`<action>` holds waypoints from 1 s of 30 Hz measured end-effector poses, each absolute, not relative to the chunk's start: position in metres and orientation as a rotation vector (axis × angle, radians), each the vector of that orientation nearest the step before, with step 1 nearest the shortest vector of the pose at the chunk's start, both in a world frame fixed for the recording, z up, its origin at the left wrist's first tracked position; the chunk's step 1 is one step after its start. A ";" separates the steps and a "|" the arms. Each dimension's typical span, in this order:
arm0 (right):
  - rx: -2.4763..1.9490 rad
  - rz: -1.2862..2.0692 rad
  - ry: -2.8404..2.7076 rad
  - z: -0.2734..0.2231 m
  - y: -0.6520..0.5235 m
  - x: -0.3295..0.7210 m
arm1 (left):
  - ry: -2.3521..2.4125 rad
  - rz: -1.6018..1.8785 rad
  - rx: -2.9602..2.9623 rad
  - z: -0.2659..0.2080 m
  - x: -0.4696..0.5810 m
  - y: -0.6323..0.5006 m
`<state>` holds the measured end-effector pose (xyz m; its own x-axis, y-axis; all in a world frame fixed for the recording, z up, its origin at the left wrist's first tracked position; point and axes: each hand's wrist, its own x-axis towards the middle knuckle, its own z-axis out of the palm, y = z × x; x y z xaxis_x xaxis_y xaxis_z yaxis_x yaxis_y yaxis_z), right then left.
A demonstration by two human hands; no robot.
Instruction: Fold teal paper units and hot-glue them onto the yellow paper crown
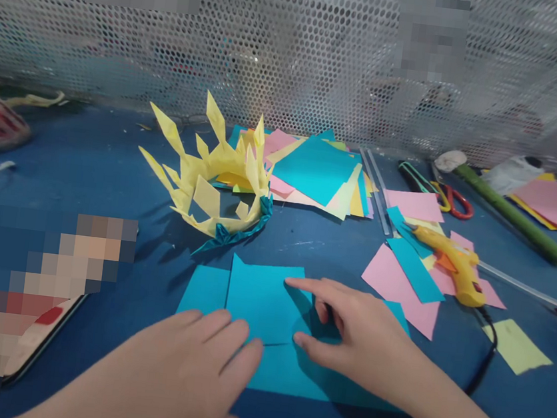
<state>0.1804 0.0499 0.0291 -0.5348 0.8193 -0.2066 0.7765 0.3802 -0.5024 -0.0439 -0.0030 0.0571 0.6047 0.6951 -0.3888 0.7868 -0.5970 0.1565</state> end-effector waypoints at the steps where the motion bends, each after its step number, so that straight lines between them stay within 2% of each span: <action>1: -1.467 0.833 -2.552 0.028 0.049 0.180 | 1.186 -0.383 2.542 0.054 -0.040 -0.003; 8: -1.507 0.760 -2.516 0.021 0.044 0.175 | 1.122 -0.344 2.538 0.033 -0.031 -0.003; 20: -1.521 0.841 -2.508 0.024 0.046 0.178 | 1.158 -0.473 2.454 0.059 -0.037 -0.002; 30: -1.572 0.920 -2.489 0.030 0.048 0.180 | 1.192 -0.467 2.478 0.039 -0.077 -0.009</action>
<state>0.1798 0.0478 0.0298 -0.4793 0.8391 -0.2574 0.8049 0.3033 -0.5101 -0.0769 -0.0093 0.0390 0.5917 0.6784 -0.4355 0.7938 -0.5846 0.1678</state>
